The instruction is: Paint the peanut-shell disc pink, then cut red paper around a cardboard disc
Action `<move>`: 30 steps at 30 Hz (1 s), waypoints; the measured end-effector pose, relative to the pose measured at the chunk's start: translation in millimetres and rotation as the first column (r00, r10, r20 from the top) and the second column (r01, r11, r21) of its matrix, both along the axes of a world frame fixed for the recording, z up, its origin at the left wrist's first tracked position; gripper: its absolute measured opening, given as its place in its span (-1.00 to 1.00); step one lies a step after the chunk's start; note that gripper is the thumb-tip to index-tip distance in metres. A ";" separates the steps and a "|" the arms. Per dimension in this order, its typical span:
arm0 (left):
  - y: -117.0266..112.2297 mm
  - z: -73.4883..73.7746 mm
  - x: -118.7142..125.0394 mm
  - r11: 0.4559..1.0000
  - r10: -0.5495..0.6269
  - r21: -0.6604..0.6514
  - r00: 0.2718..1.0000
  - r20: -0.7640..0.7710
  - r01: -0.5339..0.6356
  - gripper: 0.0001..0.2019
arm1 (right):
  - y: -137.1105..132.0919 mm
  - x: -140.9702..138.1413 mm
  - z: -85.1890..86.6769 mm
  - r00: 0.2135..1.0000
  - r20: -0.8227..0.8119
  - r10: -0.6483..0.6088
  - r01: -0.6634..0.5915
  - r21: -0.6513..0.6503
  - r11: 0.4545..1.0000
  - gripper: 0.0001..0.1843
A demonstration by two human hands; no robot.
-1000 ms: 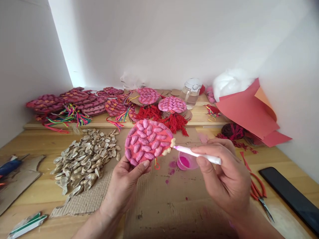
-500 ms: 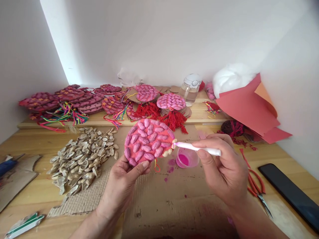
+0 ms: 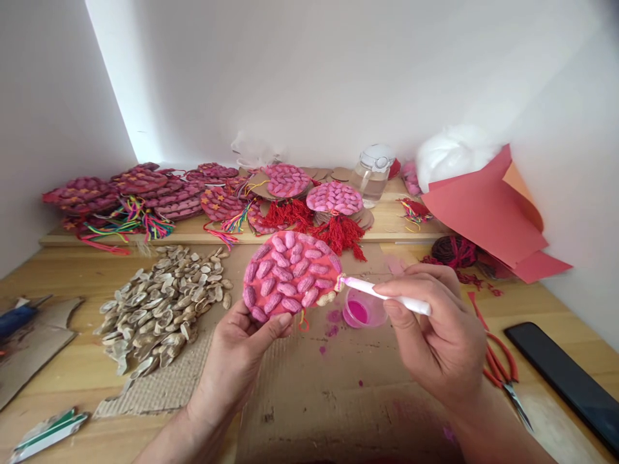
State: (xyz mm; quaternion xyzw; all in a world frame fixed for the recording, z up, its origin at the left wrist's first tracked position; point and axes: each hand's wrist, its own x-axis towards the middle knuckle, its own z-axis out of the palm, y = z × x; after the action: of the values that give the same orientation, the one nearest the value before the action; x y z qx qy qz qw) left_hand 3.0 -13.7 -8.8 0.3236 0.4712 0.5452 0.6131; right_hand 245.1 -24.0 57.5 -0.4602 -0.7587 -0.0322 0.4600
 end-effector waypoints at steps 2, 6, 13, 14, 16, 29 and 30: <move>-0.5 0.1 -0.1 1.000 -0.006 0.020 1.000 -0.021 0.006 -0.57 | 0.0 -0.2 -0.1 1.000 0.004 -0.013 0.012 0.009 1.000 -0.77; -1.1 0.5 0.1 0.999 0.005 0.045 0.998 -0.064 -0.002 -0.58 | -0.4 -1.7 -0.4 1.000 0.014 -0.003 0.003 -0.013 1.000 -0.78; -1.1 2.7 1.9 0.998 0.029 0.062 0.996 -0.089 -0.024 -0.56 | -0.5 -1.5 -0.3 1.000 0.004 -0.024 0.023 0.006 1.000 -0.77; -1.3 3.0 2.1 0.998 0.035 0.062 0.995 -0.095 -0.029 -0.56 | -0.5 -1.6 -0.3 1.000 0.004 -0.030 0.030 0.007 1.000 -0.77; -1.5 3.1 2.0 0.998 0.037 0.061 0.994 -0.107 -0.030 -0.57 | -0.6 -2.2 -0.4 1.000 0.007 -0.018 0.018 -0.007 1.000 -0.77; -0.4 2.0 0.9 0.998 0.042 0.060 0.994 -0.105 -0.036 -0.55 | -1.7 -0.7 -0.9 0.999 -0.002 -0.033 0.033 -0.003 0.999 -0.77; -0.3 1.3 0.8 0.998 0.040 0.058 0.995 -0.094 -0.035 -0.55 | -1.6 -0.8 -1.2 1.000 -0.003 -0.019 0.019 -0.003 1.000 -0.77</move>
State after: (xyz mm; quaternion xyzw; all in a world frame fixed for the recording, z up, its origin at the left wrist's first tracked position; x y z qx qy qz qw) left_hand 3.9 -14.0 -7.5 0.3576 0.4904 0.5536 0.5702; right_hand 244.3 -25.5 56.3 -0.4683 -0.7535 -0.0347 0.4601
